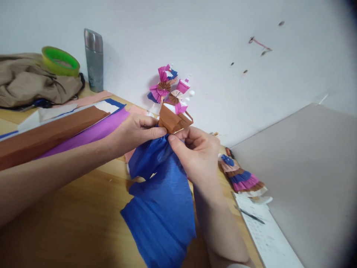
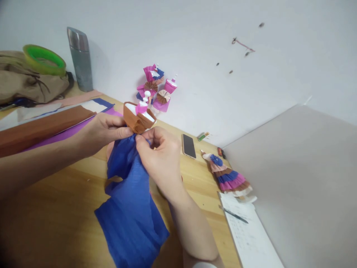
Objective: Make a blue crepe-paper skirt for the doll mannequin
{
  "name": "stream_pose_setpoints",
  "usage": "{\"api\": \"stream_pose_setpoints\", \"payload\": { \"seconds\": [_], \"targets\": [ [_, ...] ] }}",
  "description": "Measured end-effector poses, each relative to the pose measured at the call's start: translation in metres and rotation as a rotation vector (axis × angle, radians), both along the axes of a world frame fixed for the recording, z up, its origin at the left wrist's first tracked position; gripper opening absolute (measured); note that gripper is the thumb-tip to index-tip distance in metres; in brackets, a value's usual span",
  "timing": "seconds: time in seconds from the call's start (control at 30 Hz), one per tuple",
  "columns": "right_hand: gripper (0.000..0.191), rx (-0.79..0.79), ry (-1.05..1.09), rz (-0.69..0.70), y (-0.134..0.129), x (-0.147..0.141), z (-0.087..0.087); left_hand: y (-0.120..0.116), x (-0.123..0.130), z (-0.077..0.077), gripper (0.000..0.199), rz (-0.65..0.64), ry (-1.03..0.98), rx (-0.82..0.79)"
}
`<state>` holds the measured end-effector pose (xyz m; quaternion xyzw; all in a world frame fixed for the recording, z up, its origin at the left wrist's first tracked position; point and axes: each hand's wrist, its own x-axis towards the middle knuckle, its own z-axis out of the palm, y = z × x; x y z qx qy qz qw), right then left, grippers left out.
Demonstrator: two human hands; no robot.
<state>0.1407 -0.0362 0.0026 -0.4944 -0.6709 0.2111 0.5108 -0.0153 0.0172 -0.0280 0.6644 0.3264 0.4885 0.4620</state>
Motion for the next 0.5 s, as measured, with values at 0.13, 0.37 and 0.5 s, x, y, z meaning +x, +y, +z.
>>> {"api": "stream_pose_setpoints", "payload": {
  "seconds": [0.13,0.37,0.5],
  "targets": [
    [0.015,-0.052,0.072,0.007,0.0005,-0.0031,0.003,0.0015,-0.0004,-0.0007,0.025,0.003,-0.001,0.025],
    [0.014,-0.055,0.101,0.004,0.0009,-0.0046,0.0036,0.0027,-0.0003,-0.0015,0.026,-0.024,-0.028,0.028],
    [0.015,0.015,0.031,-0.01,0.0,-0.0038,0.001,0.0037,-0.0014,-0.0012,0.022,0.009,-0.041,0.021]
  ]
}}
